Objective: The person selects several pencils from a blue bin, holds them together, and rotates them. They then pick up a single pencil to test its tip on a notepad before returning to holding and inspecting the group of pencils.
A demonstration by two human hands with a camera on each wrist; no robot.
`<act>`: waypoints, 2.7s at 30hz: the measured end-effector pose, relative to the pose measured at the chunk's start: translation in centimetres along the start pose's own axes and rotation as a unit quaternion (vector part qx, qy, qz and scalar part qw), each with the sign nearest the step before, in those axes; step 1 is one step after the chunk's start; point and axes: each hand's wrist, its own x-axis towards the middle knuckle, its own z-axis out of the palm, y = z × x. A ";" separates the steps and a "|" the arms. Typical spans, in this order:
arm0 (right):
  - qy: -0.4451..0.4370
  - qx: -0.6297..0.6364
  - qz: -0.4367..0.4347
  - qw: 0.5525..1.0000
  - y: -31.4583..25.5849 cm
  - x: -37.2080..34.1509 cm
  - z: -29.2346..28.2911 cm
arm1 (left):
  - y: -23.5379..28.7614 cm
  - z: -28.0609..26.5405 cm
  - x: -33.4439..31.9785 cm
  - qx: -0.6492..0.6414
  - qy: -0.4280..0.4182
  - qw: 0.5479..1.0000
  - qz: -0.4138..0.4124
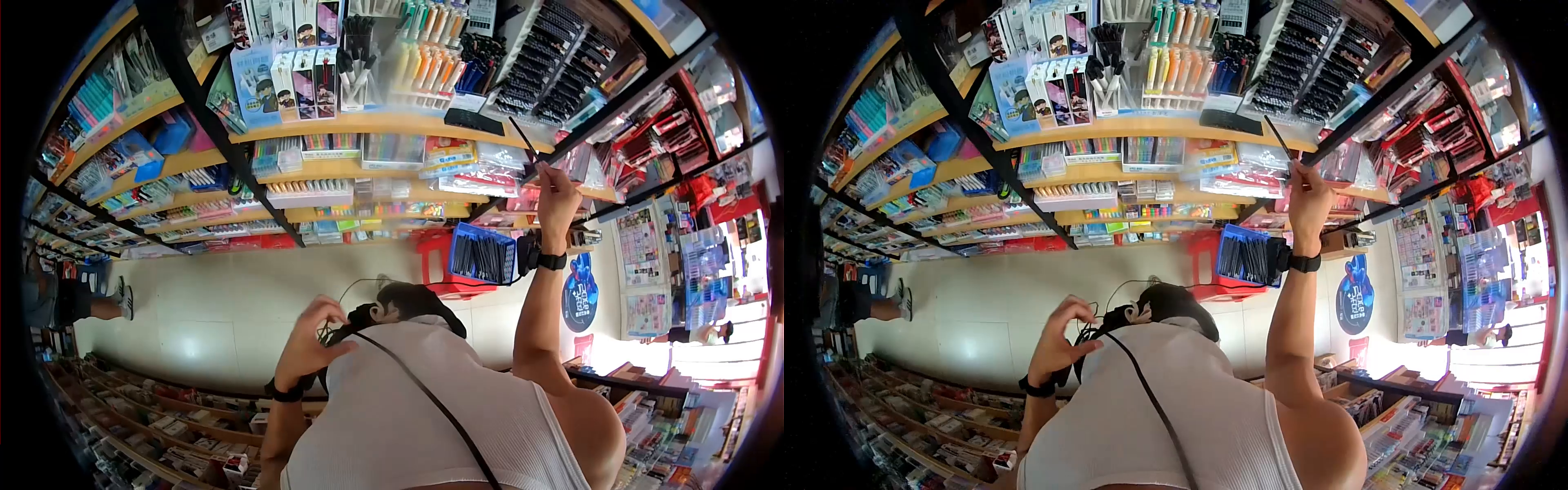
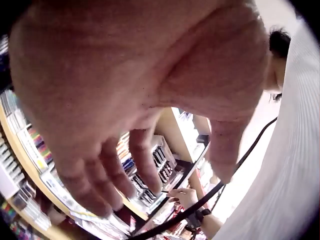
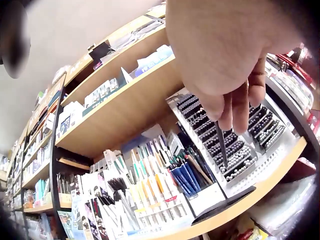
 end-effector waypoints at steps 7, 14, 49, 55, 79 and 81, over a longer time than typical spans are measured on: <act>-0.009 -0.007 -0.030 0.999 2.8 3.9 3.4 | 1.7 -1.0 4.0 -0.051 -0.183 0.981 -0.040; -0.050 -0.029 0.010 0.998 6.4 5.2 5.8 | 1.9 -1.3 11.8 -0.044 -0.247 0.967 -0.053; 0.046 -0.032 0.067 0.996 3.3 6.5 14.6 | -2.8 -12.6 18.3 -0.070 -0.386 0.915 -0.091; 0.044 -0.026 0.057 0.997 -3.7 6.0 12.0 | -4.8 -13.9 17.4 -0.085 -0.424 0.896 -0.103; -0.010 -0.075 0.142 0.987 -7.2 -8.0 -0.7 | -7.7 -5.1 17.9 0.103 -0.585 0.801 0.072; 0.005 -0.070 0.155 0.985 -6.1 -9.9 -2.6 | -6.9 -2.7 18.0 0.119 -0.596 0.791 0.072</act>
